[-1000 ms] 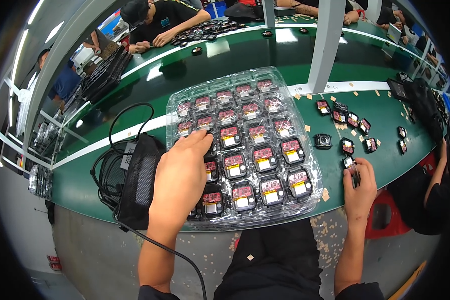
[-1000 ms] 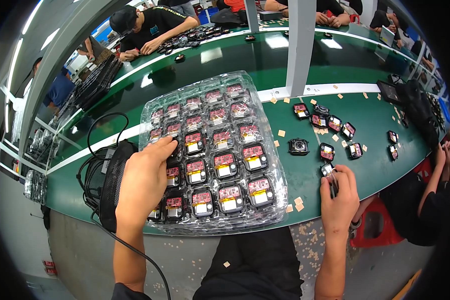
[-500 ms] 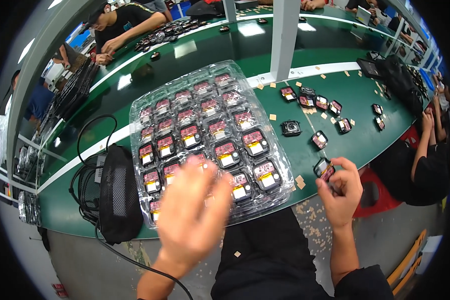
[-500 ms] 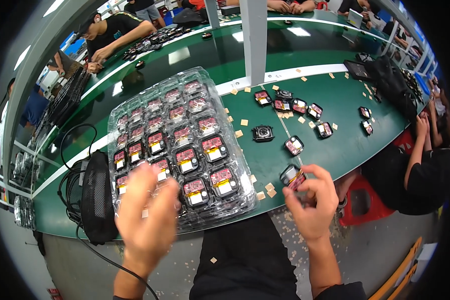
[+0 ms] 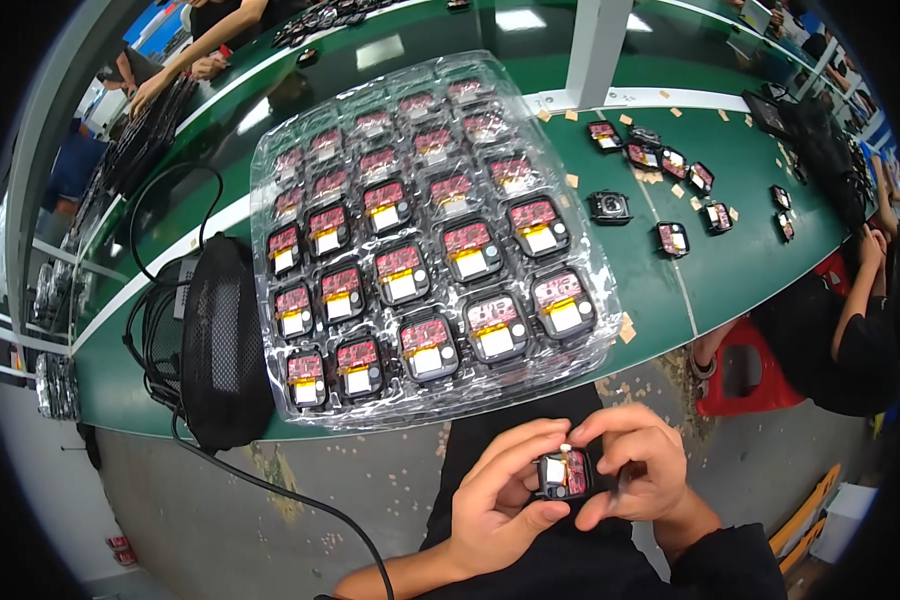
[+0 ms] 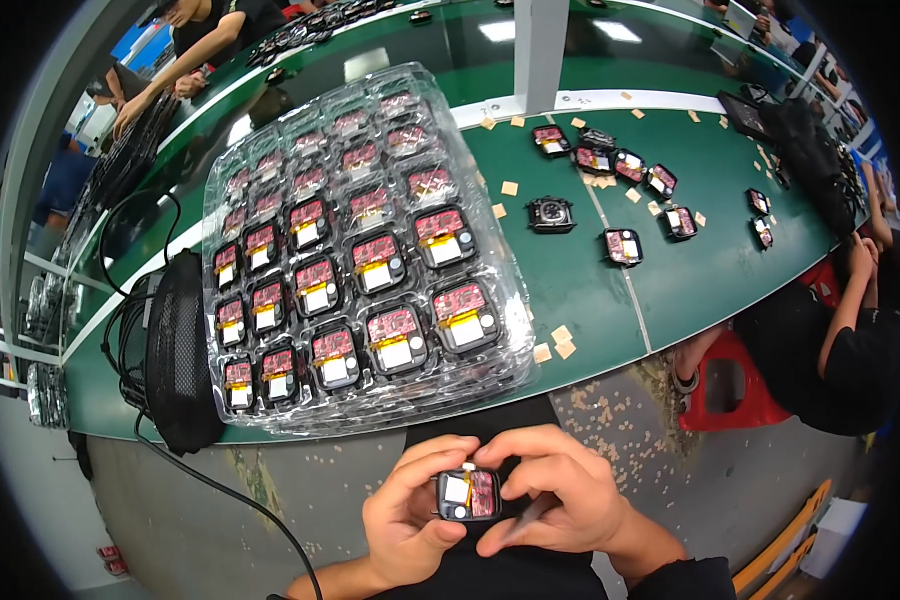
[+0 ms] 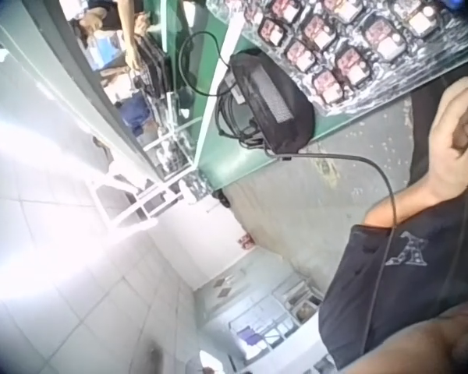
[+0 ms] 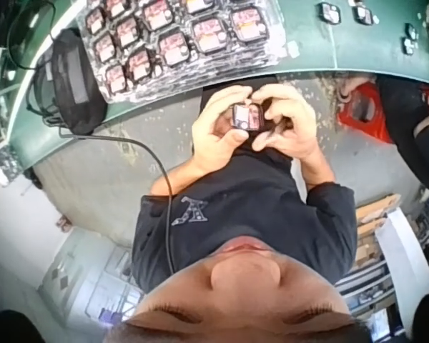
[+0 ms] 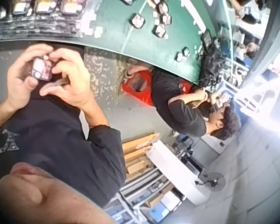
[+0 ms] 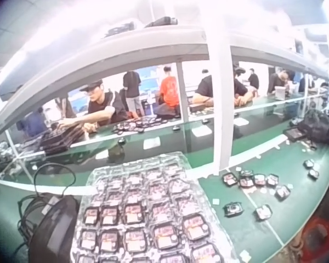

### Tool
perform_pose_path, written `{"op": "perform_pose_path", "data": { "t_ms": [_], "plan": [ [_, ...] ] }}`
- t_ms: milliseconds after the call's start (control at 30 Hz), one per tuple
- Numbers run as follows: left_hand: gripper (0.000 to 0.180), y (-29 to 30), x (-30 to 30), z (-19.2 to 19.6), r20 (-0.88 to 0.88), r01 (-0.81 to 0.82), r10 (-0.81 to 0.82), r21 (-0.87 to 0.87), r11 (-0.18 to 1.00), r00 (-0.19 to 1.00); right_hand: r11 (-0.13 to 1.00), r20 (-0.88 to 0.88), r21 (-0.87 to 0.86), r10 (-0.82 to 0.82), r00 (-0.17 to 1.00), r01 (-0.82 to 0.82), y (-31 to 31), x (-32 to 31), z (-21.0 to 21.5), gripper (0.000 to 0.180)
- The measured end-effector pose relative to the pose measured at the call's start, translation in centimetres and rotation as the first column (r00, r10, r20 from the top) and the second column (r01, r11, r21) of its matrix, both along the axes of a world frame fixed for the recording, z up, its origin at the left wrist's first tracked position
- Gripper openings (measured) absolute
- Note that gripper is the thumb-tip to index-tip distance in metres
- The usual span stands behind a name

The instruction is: Manually assemble and inspect smart watch or electronic components at a production line bench.

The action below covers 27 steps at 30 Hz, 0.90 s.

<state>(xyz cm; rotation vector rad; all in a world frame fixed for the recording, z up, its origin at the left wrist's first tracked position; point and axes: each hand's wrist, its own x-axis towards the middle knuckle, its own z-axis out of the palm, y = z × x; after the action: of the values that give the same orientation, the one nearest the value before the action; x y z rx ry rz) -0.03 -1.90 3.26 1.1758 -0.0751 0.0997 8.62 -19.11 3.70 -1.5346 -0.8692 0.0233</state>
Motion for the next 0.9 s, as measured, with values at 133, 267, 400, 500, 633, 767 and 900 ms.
{"op": "perform_pose_path", "data": {
  "t_ms": [133,267,400,500,633,767,900],
  "plan": [
    [0.062,0.5,-0.6,-0.1,-0.082,-0.113,0.108,-0.052,0.992,0.991,0.972,-0.043,-0.235,-0.041,0.998,0.030,-0.3,-0.3,0.2,0.058],
    [0.064,0.8,-1.0,-0.6,-0.140,-0.165,0.146,-0.137,0.977,0.979,0.927,0.201,-0.313,-0.147,0.968,0.206,-0.3,-0.8,-0.9,0.039],
    [0.062,0.9,-1.1,-1.4,-0.124,-0.170,0.146,-0.204,0.964,0.981,0.919,0.412,-0.282,-0.144,0.900,0.276,0.3,-0.4,-1.5,0.034],
    [0.058,1.2,-1.2,-1.4,-0.129,-0.152,0.131,-0.163,0.975,0.983,0.900,0.500,-0.304,-0.129,0.856,0.313,0.6,-0.6,-1.3,0.032],
    [0.056,1.7,-1.4,-2.1,-0.050,-0.050,0.040,-0.200,0.979,0.998,0.894,0.509,-0.317,-0.119,0.852,0.315,0.7,-0.7,-1.3,0.030],
    [0.056,1.5,-1.4,-1.8,-0.095,-0.094,0.079,-0.162,0.982,0.992,0.930,0.348,-0.276,-0.140,0.927,0.244,0.7,-0.5,-1.5,0.024],
    [0.059,1.6,-1.5,-1.9,-0.121,-0.135,0.120,-0.123,0.983,0.985,0.925,0.196,-0.340,-0.107,0.975,0.170,0.8,-0.3,-1.0,0.021]
  ]
}}
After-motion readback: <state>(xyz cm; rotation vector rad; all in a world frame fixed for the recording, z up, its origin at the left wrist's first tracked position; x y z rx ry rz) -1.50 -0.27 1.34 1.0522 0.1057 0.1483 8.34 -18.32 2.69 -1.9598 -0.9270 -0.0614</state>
